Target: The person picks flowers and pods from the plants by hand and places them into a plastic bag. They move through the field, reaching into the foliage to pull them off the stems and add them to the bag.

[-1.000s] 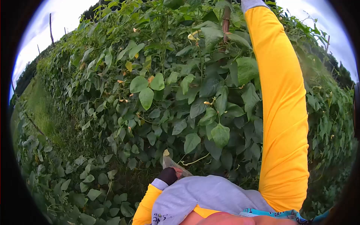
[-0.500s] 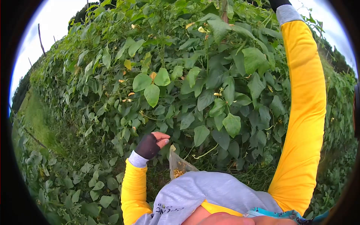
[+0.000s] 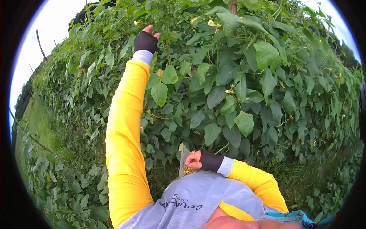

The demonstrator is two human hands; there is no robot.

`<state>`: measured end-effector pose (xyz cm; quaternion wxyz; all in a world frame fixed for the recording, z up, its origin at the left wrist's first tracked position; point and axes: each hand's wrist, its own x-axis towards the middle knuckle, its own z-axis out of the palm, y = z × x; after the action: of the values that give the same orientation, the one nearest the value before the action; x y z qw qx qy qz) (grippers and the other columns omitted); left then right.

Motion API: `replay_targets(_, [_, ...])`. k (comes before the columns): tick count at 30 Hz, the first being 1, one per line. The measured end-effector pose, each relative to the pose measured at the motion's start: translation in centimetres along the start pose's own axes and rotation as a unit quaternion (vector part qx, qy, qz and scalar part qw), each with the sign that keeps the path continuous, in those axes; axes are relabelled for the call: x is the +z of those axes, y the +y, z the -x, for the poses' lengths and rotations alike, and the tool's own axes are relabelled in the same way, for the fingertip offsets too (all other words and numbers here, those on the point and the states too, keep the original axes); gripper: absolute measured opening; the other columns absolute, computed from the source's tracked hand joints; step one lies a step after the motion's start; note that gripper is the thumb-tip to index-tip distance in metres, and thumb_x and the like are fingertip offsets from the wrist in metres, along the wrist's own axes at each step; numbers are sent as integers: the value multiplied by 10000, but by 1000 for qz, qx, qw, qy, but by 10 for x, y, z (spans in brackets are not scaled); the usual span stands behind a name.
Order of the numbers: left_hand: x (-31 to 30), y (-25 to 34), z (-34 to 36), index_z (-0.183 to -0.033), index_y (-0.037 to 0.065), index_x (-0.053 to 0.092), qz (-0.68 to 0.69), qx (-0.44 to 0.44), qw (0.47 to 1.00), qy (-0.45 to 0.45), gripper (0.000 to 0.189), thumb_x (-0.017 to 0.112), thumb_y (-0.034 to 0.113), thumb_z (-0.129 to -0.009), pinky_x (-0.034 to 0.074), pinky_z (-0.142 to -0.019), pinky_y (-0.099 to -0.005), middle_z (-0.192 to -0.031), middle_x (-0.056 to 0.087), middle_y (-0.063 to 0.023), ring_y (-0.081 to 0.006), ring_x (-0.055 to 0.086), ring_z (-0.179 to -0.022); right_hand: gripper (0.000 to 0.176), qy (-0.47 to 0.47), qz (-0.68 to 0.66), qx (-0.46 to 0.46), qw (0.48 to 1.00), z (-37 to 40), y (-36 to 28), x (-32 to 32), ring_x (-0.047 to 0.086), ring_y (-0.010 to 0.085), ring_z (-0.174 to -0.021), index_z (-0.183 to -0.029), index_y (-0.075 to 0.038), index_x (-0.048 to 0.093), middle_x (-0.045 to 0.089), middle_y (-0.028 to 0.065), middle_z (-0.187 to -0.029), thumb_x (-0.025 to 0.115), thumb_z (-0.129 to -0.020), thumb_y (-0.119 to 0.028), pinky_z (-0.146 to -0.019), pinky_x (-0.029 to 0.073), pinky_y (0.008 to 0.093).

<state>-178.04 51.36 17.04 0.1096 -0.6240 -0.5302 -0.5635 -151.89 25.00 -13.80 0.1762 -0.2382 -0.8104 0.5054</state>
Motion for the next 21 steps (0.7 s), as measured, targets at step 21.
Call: replay_targets(21, [-3, -81, -53, -1115, 41, 650, 17, -36, 983, -179, 214, 589, 138, -933, 514, -638, -245, -862, 689, -58, -121, 647, -703, 246, -37, 118, 65, 990, -18, 97, 68, 641, 329, -852, -948, -34, 654, 676, 159, -900, 623, -798, -226, -761, 499, 427])
